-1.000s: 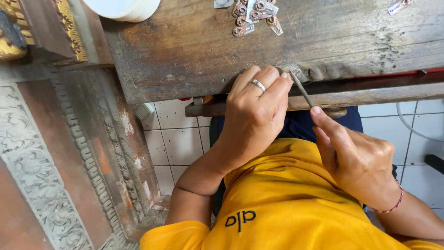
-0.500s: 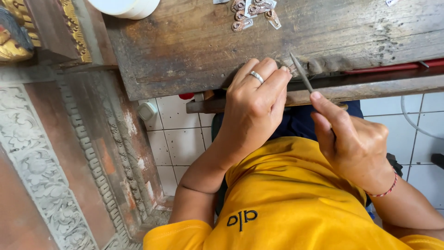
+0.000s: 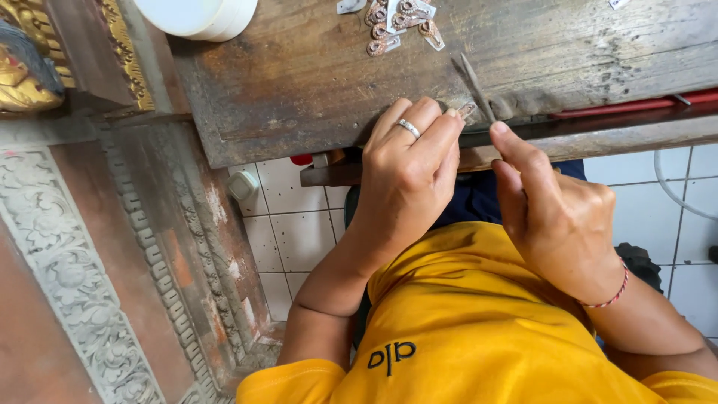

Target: A person uses a thin metal tool to refine or clean small silver jewelry components on a wooden workbench.

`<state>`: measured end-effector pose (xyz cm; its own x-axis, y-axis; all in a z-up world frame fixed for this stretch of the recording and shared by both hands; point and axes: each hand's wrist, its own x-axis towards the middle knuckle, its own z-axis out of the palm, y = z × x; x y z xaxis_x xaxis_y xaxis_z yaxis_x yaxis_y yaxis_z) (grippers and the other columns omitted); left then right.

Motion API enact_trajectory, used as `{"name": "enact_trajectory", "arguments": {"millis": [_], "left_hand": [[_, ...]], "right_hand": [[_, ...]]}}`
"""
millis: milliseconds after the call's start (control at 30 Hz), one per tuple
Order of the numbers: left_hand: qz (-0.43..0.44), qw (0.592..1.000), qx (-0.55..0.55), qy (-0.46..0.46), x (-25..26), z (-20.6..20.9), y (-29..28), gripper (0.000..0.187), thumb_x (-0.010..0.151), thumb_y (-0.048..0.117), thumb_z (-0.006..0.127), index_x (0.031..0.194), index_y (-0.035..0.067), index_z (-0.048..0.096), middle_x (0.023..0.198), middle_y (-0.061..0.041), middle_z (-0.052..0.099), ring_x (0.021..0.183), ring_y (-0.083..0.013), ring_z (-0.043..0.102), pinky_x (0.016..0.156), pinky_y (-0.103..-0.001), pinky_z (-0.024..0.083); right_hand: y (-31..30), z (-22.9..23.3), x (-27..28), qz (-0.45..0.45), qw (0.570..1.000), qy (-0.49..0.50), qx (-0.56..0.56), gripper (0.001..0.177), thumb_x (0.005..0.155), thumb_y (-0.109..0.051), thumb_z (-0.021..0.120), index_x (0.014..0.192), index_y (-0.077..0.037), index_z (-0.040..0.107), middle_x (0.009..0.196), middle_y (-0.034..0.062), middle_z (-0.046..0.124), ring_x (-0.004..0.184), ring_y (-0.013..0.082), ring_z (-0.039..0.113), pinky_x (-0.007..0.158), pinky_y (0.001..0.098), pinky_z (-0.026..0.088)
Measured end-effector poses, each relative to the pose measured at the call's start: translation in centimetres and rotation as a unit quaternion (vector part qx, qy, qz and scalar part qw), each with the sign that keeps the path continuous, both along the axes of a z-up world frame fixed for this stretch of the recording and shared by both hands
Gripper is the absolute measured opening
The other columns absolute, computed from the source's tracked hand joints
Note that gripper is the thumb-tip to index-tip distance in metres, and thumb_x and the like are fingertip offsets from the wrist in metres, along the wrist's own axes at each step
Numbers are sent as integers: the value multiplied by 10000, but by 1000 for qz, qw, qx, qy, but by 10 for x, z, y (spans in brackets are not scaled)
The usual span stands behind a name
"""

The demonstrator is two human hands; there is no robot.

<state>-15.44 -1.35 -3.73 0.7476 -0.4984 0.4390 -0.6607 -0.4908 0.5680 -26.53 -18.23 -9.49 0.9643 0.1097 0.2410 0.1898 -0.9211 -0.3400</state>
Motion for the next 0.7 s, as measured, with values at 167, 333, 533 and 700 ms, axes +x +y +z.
{"name": "enact_trajectory", "arguments": {"millis": [167, 333, 533, 700], "left_hand": [[1, 1000, 0, 1, 0, -2, 0, 263, 930, -187, 528, 772, -1, 429, 769, -133, 397, 703, -335, 391, 679, -434, 380], [-2, 1000, -8, 5, 1, 0, 0, 213, 955, -177, 527, 813, -24, 482, 780, -134, 423, 712, -327, 406, 672, -426, 386], [-15, 999, -40, 18, 6, 11, 5, 148, 975, -87, 596, 842, -30, 568, 797, -129, 518, 716, -298, 523, 689, -394, 452], [28, 999, -9, 18, 41, 22, 19, 43, 948, -38, 676, 939, 2, 664, 900, -116, 639, 724, -218, 651, 669, -338, 521]], "right_hand": [[0, 3, -25, 10, 1000, 17, -23, 352, 1130, -148, 648, 1473, -77, 686, 669, -51, 586, 482, 129, 504, 470, 323, 353], [3, -7, -12, 8, 999, -14, -42, 354, 1127, -149, 684, 1478, -107, 678, 715, -47, 630, 501, 126, 514, 482, 316, 363], [-19, 12, 21, -60, 996, -65, -26, 337, 1162, -150, 678, 1495, -96, 690, 926, -19, 727, 498, 190, 538, 491, 343, 383], [-58, 22, 38, -77, 988, -98, 86, 339, 1191, -19, 672, 1517, 71, 651, 759, -5, 608, 579, 204, 543, 593, 363, 406]]}}
